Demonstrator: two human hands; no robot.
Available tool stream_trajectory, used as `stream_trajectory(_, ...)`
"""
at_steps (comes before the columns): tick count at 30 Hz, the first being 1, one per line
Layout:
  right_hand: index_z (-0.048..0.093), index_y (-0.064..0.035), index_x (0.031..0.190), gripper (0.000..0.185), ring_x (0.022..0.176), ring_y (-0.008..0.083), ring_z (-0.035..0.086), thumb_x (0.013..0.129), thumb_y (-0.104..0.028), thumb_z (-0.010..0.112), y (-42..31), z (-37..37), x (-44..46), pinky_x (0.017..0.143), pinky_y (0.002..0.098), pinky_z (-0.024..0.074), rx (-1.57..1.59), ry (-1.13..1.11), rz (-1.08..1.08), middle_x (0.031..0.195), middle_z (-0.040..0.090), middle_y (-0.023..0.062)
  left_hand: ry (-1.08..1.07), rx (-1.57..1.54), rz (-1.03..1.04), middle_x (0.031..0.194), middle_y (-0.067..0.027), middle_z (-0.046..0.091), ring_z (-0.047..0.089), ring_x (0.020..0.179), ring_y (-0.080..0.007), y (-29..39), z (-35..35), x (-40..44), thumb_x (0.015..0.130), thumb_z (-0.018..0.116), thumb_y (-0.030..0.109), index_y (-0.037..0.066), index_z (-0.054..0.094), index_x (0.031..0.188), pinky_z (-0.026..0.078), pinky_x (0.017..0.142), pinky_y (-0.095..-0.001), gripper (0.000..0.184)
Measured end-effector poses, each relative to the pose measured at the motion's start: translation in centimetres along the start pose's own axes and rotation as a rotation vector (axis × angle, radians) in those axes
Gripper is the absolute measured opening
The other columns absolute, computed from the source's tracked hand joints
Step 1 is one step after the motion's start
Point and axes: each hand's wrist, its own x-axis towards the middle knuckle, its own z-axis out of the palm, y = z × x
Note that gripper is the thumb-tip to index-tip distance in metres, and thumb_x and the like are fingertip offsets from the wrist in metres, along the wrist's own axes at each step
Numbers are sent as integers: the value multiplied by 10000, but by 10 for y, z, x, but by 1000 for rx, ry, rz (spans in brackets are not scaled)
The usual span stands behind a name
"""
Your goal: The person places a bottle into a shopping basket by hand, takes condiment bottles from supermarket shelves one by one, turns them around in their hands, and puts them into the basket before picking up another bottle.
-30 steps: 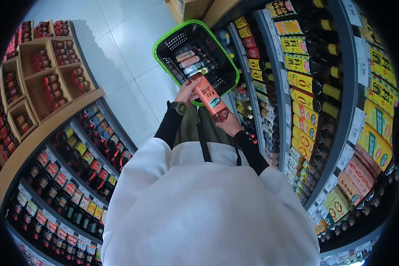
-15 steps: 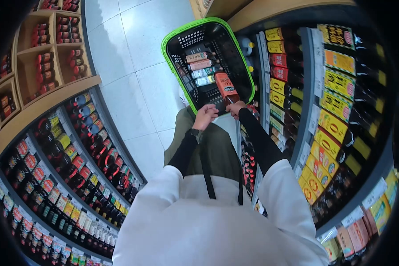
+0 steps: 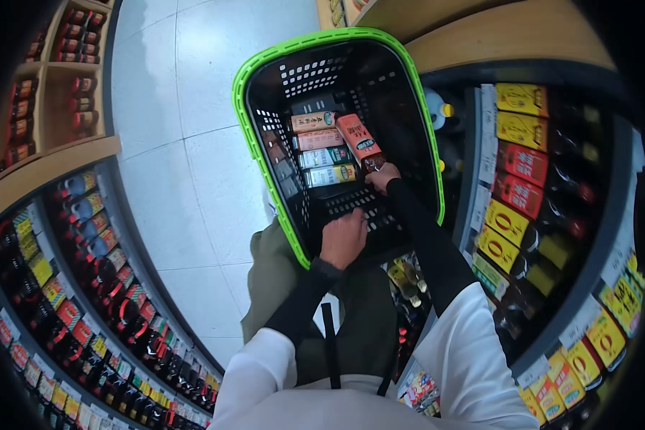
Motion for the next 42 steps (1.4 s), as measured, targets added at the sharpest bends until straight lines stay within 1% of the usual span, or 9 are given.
stream_trajectory(3, 671, 55, 881, 370, 741, 257, 688, 630, -194, 778, -1, 22, 57, 687, 349, 543, -15, -3, -20, 808, 691, 153, -140, 66, 102, 652, -165, 614, 619, 617, -363, -1, -3, 15, 852, 568, 181, 32, 554, 897, 493, 555, -465, 156)
stream_trajectory(6, 662, 48, 949, 413, 834, 262, 683, 630, -185, 782, -26, 25, 77, 748, 351, 537, 35, -31, 10, 911, 690, 168, -97, 107, 117, 608, -160, 594, 616, 585, -348, -9, 1, 22, 827, 576, 159, 12, 558, 864, 490, 530, -445, 153)
stream_trajectory(18, 648, 34, 1015, 448, 865, 258, 678, 652, -188, 790, -47, 40, 112, 735, 338, 537, 35, -43, 43, 971, 679, 168, -132, 92, 113, 590, -166, 586, 612, 574, -350, -14, 3, 28, 816, 574, 144, -13, 587, 854, 488, 507, -446, 162)
stream_trajectory(21, 648, 36, 998, 433, 809, 248, 679, 652, -183, 788, -47, 45, 126, 691, 335, 536, 39, -51, 57, 919, 682, 160, -164, 67, 90, 595, -170, 590, 617, 583, -350, -12, 2, 32, 823, 571, 149, -12, 588, 854, 493, 517, -443, 164)
stream_trajectory(24, 595, -17, 857, 220, 520, 143, 542, 699, -108, 719, -57, 42, 119, 465, 290, 414, 112, -41, 59, 645, 566, 53, -196, 49, 62, 600, -174, 594, 621, 589, -347, -9, -1, 35, 827, 574, 157, -19, 594, 876, 496, 526, -441, 184)
stream_trajectory(30, 579, -43, 813, 193, 460, 133, 498, 700, -111, 721, -60, 46, 134, 431, 289, 392, 139, -136, 45, 580, 522, 26, -228, 40, 47, 609, -173, 602, 623, 588, -343, -11, -3, 38, 840, 575, 178, -50, 595, 942, 495, 526, -441, 250)
stream_trajectory(36, 602, -38, 821, 197, 474, 121, 542, 702, -121, 736, -43, 73, 172, 424, 284, 414, -23, 21, -46, 608, 580, 39, -230, 26, 24, 603, -169, 603, 623, 583, -339, -5, -5, 41, 848, 572, 191, -44, 597, 951, 497, 533, -446, 257)
stream_trajectory(39, 614, -42, 867, 225, 487, 103, 563, 706, -128, 745, -63, 59, 134, 423, 278, 425, 236, -131, -45, 647, 617, 39, -260, 20, 17, 599, -169, 602, 624, 581, -337, -2, -3, 42, 854, 567, 198, -37, 601, 946, 498, 538, -449, 255)
stream_trajectory(42, 638, -33, 824, 195, 497, 116, 624, 693, -124, 751, -58, 70, 141, 433, 279, 479, 364, -138, -46, 632, 647, 39, -255, 4, 28, 593, -169, 600, 621, 575, -337, -1, -2, 42, 856, 564, 202, -32, 603, 934, 498, 540, -449, 250)
